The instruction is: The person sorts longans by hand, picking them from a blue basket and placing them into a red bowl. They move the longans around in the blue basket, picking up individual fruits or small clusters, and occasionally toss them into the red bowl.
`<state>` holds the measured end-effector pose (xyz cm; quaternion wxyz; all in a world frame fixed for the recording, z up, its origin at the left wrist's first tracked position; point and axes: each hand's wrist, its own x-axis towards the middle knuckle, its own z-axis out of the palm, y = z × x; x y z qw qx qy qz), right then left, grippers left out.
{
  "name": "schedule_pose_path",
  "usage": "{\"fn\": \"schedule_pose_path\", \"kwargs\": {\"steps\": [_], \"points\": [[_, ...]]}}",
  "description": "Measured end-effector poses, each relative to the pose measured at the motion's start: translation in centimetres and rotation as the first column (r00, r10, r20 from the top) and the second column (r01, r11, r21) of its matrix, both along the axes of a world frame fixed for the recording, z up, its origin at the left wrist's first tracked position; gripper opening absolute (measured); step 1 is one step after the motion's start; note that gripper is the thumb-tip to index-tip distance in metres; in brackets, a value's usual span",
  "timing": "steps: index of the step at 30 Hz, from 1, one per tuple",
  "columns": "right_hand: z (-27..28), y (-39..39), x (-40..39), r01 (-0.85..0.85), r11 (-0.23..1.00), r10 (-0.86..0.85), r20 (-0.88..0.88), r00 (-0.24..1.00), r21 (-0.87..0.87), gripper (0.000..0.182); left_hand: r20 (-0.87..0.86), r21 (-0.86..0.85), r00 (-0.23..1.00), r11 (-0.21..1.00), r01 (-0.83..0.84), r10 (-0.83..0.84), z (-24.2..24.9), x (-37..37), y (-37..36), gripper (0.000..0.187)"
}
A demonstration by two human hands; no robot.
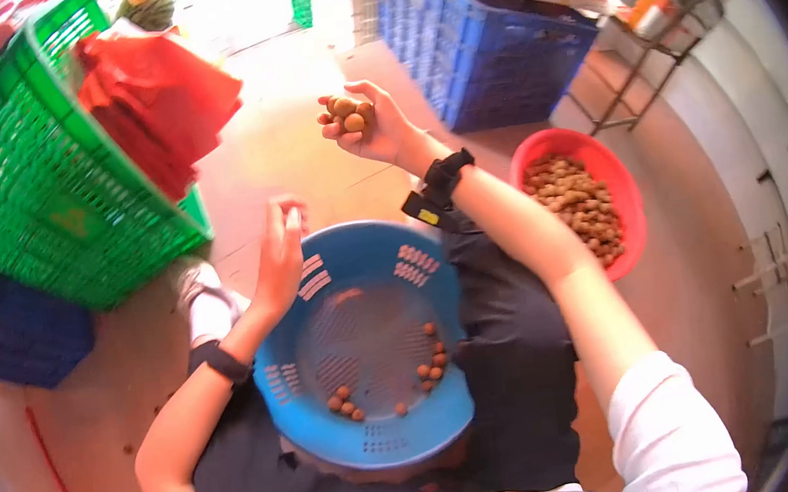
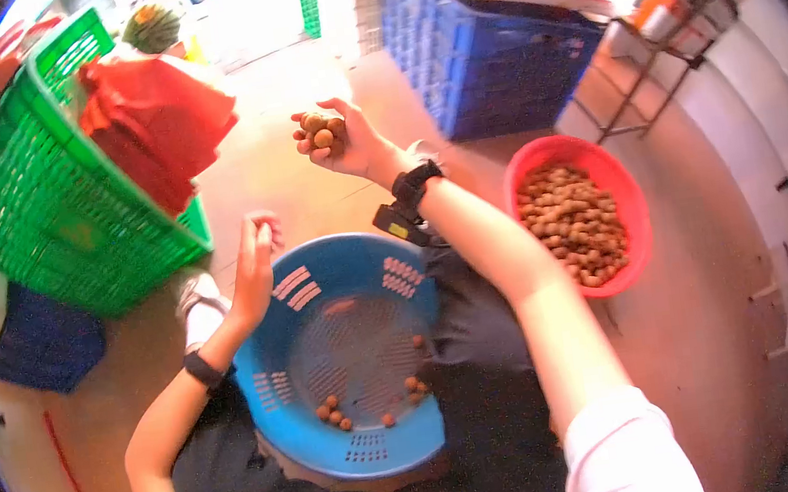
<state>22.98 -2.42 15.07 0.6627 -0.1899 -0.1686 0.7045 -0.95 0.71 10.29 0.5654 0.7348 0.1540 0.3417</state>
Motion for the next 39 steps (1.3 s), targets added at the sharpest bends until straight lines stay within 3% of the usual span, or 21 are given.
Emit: {"fn": "schedule_pose_path", "kwargs": {"steps": [3,5,7,9,11,13,16,19,21,22,23,25,26,27,29,31,32,35,39], "points": [[-0.3,-4.4,5.1,0.210,0.975,-0.209,-0.020,0.978,0.077,0.035,-0.292,0.258,0.912,0.894,0.367,-0.289,-0.1,0.0,-2.2,0.012],[-0.9,-8.4,8.2,0.331,0.938,-0.319,-0.120,0.940,0.100,0.029,-0.537,0.464,0.716,0.552,0.693,-0.447,-0.8,0.1,-2.5,0.011],[-0.7,-12.7,10.6,0.427,0.902,-0.415,-0.132,0.900,0.070,0.028,-0.754,0.155,0.423,0.491,0.858,-0.502,-2.8,-0.1,-3.1,0.017],[-0.3,-17.3,13.7,0.507,0.859,-0.499,-0.097,0.861,0.078,0.030,-0.827,0.099,0.340,0.478,0.872,-0.448,-4.8,-0.8,-4.2,0.022],[0.9,-22.1,15.9,0.578,0.816,-0.578,-0.009,0.816,0.005,0.031,-0.929,0.058,0.185,0.368,0.928,-0.320,-5.1,-1.5,-5.4,0.025],[2.0,-26.1,18.0,0.737,0.654,-0.706,0.211,0.676,-0.171,0.031,-0.963,0.015,0.090,0.285,0.958,-0.253,-6.2,-1.8,-6.0,0.027],[2.6,-31.2,20.2,0.795,0.482,-0.574,0.552,0.605,-0.369,0.037,-0.978,-0.025,0.020,0.213,0.977,-0.209,-8.7,-1.9,-5.4,0.028],[1.8,-36.1,22.5,0.776,0.368,-0.268,0.740,0.616,-0.512,0.045,-0.970,0.076,0.138,0.290,0.954,-0.201,-7.2,-1.7,-4.6,0.029],[2.2,-36.7,21.2,0.884,0.061,0.229,0.868,0.440,-0.464,0.052,-0.978,0.050,0.115,0.340,0.939,-0.173,-6.5,-1.0,-4.1,0.027],[2.4,-36.8,20.7,0.928,-0.065,0.481,0.803,0.351,-0.366,0.057,-0.985,0.069,0.118,0.336,0.939,-0.129,-6.8,-0.6,-3.9,0.025],[2.6,-36.8,21.2,0.932,0.016,0.657,0.706,0.263,-0.363,0.058,-0.969,0.168,0.222,0.370,0.914,-0.109,-6.0,-1.1,-3.9,0.023],[2.8,-36.0,22.4,0.893,0.175,0.904,0.427,0.022,-0.414,0.062,-0.943,0.294,0.327,0.303,0.906,-0.064,-5.6,-1.0,-4.3,0.021],[3.5,-34.5,20.4,0.827,0.367,0.864,0.487,-0.132,-0.427,0.059,-0.921,0.327,0.375,0.315,0.891,-0.105,-5.9,-1.0,-4.4,0.021],[3.1,-32.7,20.2,0.784,0.411,0.860,0.483,-0.164,-0.466,0.049,-0.898,0.352,0.417,0.335,0.874,-0.143,-6.4,-1.2,-4.5,0.020],[1.3,-29.4,18.1,0.589,0.632,0.735,0.631,-0.249,-0.504,0.034,-0.920,0.276,0.330,0.248,0.929,-0.210,-8.3,-1.2,-4.2,0.019],[0.7,-26.4,9.6,0.394,0.777,0.630,0.595,-0.499,-0.491,0.018,-0.973,0.144,0.183,0.247,0.958,-0.142,-9.4,-2.0,-4.0,0.024],[0.7,-25.8,6.0,0.275,0.819,0.560,0.600,-0.572,-0.503,0.018,-0.986,0.083,0.114,0.241,0.967,-0.118,-10.0,-2.3,-3.9,0.024],[-0.3,-27.3,-2.5,-0.011,0.840,0.414,0.653,-0.634,-0.543,0.016,-0.991,-0.024,0.012,0.259,0.965,-0.136,-10.4,-3.8,-4.4,0.025],[-1.7,-29.4,-7.1,-0.159,0.821,0.344,0.698,-0.628,-0.548,0.017,-0.984,-0.104,-0.062,0.254,0.962,-0.170,-10.7,-5.5,-5.7,0.027]]}}
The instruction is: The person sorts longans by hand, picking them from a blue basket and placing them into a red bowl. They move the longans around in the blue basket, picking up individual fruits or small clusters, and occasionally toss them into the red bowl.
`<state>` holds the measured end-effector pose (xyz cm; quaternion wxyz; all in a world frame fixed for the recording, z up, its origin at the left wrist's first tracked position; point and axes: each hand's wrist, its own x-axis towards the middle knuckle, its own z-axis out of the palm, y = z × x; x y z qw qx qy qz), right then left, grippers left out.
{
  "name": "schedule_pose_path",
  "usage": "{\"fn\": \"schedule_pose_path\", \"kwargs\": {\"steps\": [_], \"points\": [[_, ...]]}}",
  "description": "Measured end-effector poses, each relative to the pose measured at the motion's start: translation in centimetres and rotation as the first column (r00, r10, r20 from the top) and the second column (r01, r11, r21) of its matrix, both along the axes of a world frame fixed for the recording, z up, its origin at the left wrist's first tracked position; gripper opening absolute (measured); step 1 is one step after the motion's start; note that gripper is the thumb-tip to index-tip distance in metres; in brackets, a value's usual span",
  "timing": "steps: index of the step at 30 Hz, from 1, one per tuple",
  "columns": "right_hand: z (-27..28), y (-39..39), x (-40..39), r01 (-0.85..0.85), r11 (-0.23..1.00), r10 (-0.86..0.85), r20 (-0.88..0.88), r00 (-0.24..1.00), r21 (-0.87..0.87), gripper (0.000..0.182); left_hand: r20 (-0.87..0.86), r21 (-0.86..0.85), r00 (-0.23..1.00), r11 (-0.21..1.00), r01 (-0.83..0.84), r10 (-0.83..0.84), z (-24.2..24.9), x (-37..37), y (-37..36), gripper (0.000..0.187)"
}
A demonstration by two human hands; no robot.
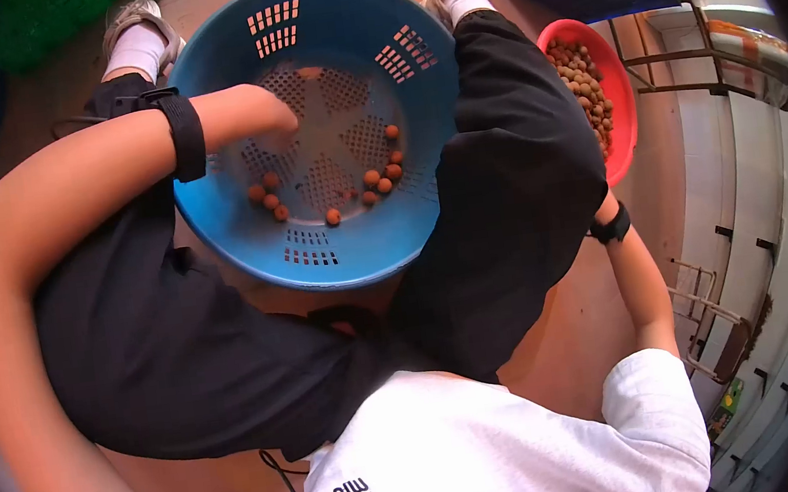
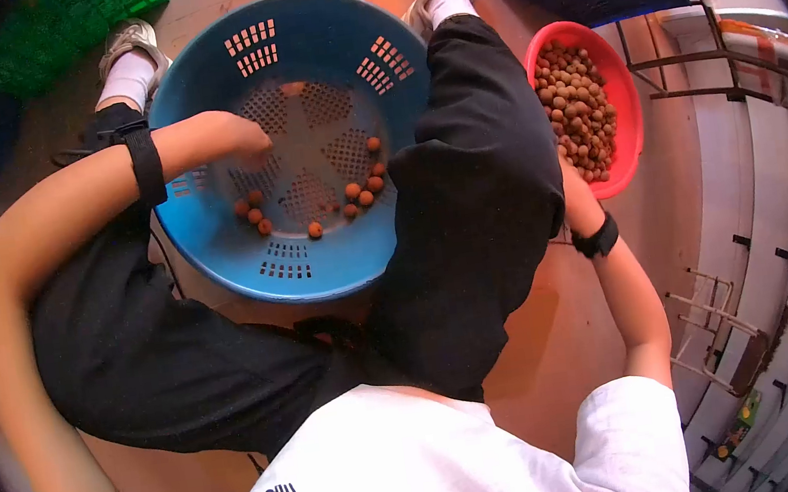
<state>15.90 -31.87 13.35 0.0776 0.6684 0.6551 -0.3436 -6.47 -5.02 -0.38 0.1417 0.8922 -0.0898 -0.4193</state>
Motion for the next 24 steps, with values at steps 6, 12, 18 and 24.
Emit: {"fn": "schedule_pose_path", "kwargs": {"steps": [6,12,18,24], "points": [[-2.3,-0.5,-2.0,-0.064,0.998,0.065,-0.050,0.997,0.026,0.023,-0.186,-0.049,0.982,0.998,0.029,-0.037,-0.3,-1.2,-1.5,0.029],[-5.3,0.5,-3.5,-0.111,0.991,0.117,-0.079,0.990,0.075,0.031,-0.485,-0.234,0.850,0.967,0.102,-0.207,-5.0,-0.9,-2.7,0.031],[-9.5,2.9,-4.4,-0.142,0.979,0.149,-0.037,0.988,0.149,0.040,-0.526,-0.250,0.844,0.967,-0.040,-0.101,-4.9,-1.2,-3.2,0.036],[-12.9,5.4,-5.4,-0.174,0.964,0.136,0.192,0.972,0.202,0.057,-0.547,-0.362,0.837,0.895,-0.261,0.022,-3.5,-0.7,-4.6,0.049]]}}
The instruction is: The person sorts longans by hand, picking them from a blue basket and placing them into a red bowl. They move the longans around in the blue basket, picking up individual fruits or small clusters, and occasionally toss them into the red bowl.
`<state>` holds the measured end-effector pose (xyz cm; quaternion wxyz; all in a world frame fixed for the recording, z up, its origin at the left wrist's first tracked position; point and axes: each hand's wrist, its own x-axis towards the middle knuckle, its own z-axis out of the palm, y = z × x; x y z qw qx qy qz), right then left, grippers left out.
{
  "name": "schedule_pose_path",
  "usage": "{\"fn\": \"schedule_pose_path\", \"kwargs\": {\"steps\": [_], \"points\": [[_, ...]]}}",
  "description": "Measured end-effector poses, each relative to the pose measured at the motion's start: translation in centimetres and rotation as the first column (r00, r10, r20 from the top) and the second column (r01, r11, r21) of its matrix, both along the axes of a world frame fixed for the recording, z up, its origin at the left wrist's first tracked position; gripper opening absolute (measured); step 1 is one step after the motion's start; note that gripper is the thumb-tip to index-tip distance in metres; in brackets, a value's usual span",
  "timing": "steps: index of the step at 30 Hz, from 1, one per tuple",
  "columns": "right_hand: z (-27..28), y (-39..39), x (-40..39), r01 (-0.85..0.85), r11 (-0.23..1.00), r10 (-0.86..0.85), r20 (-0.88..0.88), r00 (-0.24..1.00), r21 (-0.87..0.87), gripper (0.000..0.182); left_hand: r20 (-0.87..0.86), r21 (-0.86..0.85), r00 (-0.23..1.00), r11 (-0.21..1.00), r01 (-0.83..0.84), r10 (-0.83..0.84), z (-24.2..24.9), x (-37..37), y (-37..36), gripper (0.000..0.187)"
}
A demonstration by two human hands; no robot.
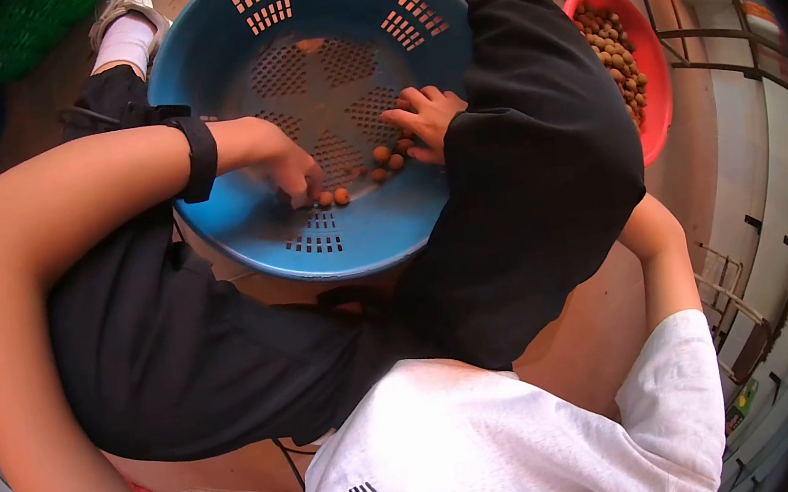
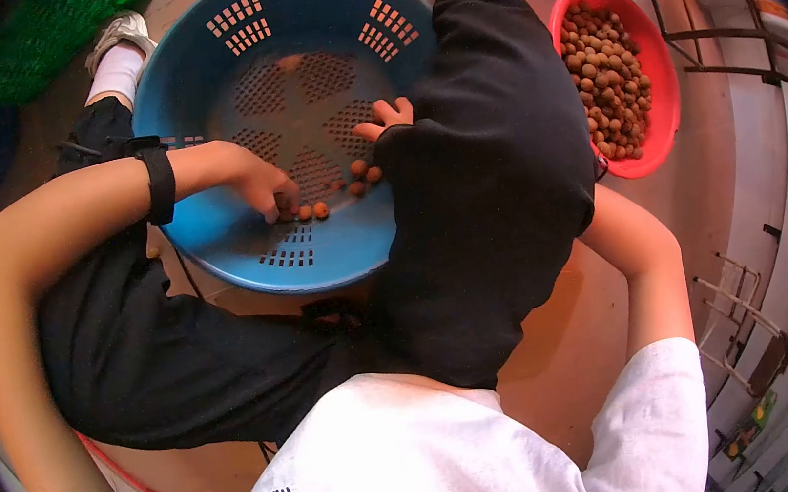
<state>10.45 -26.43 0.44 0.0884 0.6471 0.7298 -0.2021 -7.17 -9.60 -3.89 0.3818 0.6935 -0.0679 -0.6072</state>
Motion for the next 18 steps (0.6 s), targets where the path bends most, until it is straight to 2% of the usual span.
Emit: {"fn": "schedule_pose_path", "kwargs": {"steps": [2,5,6,8,9,11,14,18], "points": [[0.0,0.9,-0.3,0.026,0.990,-0.026,-0.001,1.000,-0.141,0.055,0.020,-0.006,1.000,1.000,0.016,-0.015,-0.2,0.2,-0.1,0.052],[-0.4,1.1,-1.1,0.029,0.973,-0.031,-0.003,1.000,-0.230,0.056,-0.018,-0.030,1.000,0.999,0.021,-0.021,-0.5,1.1,-0.6,0.059],[-0.5,1.1,-1.0,-0.011,0.978,0.017,0.030,0.999,-0.210,0.057,-0.045,-0.039,0.999,0.999,0.019,-0.021,-0.7,1.2,-0.7,0.062],[-0.1,1.3,-0.9,-0.093,0.981,0.111,0.100,0.989,-0.173,0.058,-0.060,-0.066,0.993,0.992,-0.105,0.101,-1.0,0.9,-0.9,0.068],[0.1,1.6,-0.8,-0.072,0.989,0.091,0.146,0.985,-0.133,0.058,-0.068,-0.079,0.985,0.983,-0.165,0.160,-1.0,0.8,-1.1,0.072],[0.3,2.5,-0.8,-0.032,0.998,0.042,0.234,0.971,-0.049,0.059,-0.002,-0.054,0.992,0.991,-0.122,0.122,-0.6,1.3,-1.3,0.075],[-0.6,2.9,0.2,-0.032,0.984,-0.002,0.192,0.981,0.173,0.051,0.023,-0.039,0.992,0.992,-0.120,0.120,-0.9,1.4,-1.6,0.078],[-1.5,2.4,0.2,0.023,0.998,-0.020,0.040,0.999,-0.060,0.042,-0.069,-0.068,0.986,0.986,-0.155,0.150,-1.3,1.5,-2.3,0.081]]}}
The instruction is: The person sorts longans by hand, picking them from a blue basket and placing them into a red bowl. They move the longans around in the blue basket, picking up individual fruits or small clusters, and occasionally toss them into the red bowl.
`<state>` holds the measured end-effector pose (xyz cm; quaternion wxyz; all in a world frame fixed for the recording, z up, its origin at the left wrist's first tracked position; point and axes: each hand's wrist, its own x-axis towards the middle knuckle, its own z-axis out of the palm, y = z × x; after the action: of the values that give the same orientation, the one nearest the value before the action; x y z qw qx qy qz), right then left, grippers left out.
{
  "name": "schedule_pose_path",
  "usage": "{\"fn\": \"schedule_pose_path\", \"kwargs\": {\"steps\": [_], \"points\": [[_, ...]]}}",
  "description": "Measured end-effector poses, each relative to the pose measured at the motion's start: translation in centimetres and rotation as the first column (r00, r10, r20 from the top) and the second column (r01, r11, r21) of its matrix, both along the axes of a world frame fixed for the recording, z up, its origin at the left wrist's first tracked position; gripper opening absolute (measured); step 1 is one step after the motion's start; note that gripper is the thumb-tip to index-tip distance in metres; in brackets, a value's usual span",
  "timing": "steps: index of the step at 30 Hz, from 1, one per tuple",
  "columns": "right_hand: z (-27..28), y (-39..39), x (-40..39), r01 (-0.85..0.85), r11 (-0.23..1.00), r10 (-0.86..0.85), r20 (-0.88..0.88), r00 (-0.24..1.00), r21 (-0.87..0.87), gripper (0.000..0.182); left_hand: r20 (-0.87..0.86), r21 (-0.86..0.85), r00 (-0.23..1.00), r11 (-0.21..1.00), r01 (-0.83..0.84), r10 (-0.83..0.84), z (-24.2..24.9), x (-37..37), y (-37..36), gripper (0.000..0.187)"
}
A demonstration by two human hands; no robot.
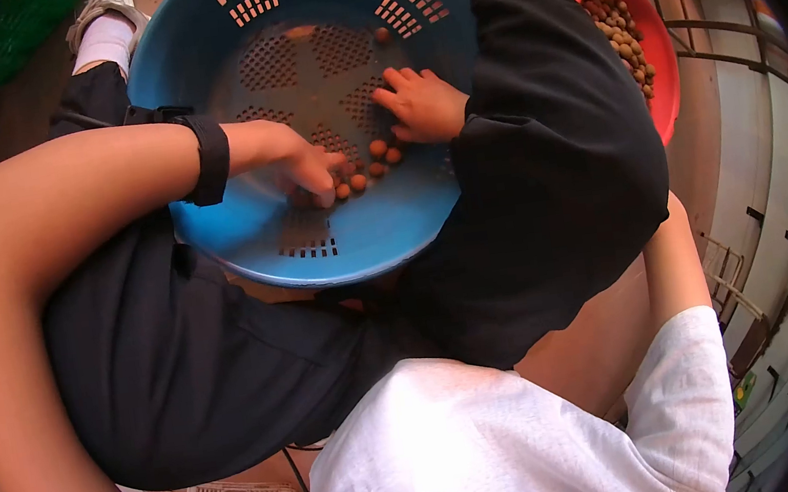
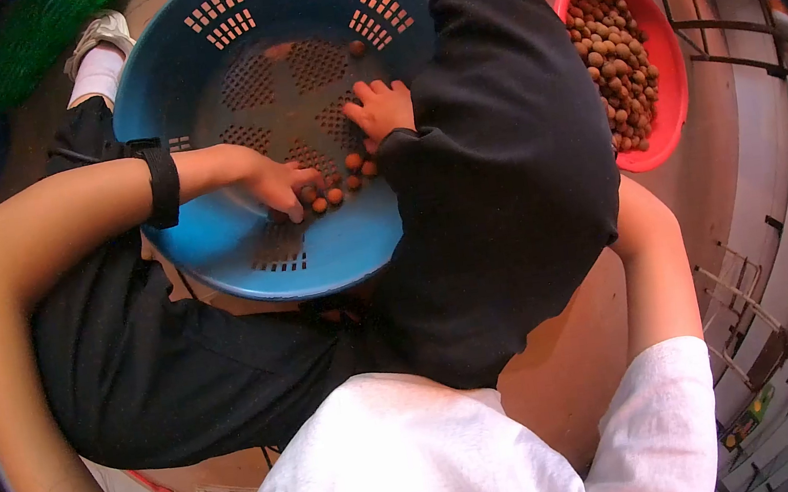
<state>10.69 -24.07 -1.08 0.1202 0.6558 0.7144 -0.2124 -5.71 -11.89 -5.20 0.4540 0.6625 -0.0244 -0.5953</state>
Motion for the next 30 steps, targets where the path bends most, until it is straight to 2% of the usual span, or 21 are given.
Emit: {"fn": "schedule_pose_path", "kwargs": {"steps": [2,5,8,11,14,18,21,24,27,30], "points": [[0.6,0.2,-0.1,-0.027,0.991,0.022,-0.039,0.999,-0.133,0.040,0.003,0.027,1.000,1.000,0.008,-0.008,0.2,-0.1,-0.5,0.080],[0.7,-0.3,-0.5,-0.029,0.989,0.023,-0.046,0.999,-0.142,0.042,-0.030,0.031,1.000,0.999,0.007,-0.006,1.6,0.3,-0.6,0.079],[0.6,-1.2,-1.2,0.022,0.978,-0.060,-0.177,0.982,-0.206,0.041,-0.143,-0.016,0.987,0.997,-0.072,0.069,1.5,0.6,-0.7,0.077],[0.9,-1.6,-2.5,-0.097,0.956,0.039,-0.209,0.977,-0.275,0.043,-0.197,-0.057,0.967,0.982,-0.178,0.163,1.3,0.8,-0.9,0.075],[0.3,-1.5,-3.3,-0.155,0.902,0.004,-0.351,0.936,-0.403,0.044,-0.215,-0.077,0.954,0.970,-0.231,0.210,1.2,1.0,-0.8,0.067],[0.1,-1.4,-3.8,-0.221,0.891,0.041,-0.414,0.909,-0.397,0.042,-0.246,-0.113,0.931,0.946,-0.303,0.269,1.0,1.6,0.1,0.052],[0.8,-1.1,-4.0,-0.248,0.874,0.029,-0.464,0.885,-0.418,0.036,-0.118,0.069,0.927,0.934,-0.351,0.357,2.2,2.1,0.3,0.045],[1.0,-0.9,-4.3,-0.294,0.868,0.022,-0.560,0.828,-0.399,0.030,0.324,0.202,0.907,0.917,-0.343,0.267,1.1,1.6,0.7,0.044],[1.1,-0.9,-4.8,-0.333,0.859,0.022,-0.622,0.783,-0.388,0.026,0.487,0.166,0.806,0.870,-0.464,0.337,0.9,1.3,0.8,0.043],[1.9,-0.7,-5.2,-0.359,0.849,-0.002,-0.683,0.730,-0.386,0.025,0.663,0.078,0.720,0.936,-0.342,0.208,1.1,1.0,1.1,0.044]]}}
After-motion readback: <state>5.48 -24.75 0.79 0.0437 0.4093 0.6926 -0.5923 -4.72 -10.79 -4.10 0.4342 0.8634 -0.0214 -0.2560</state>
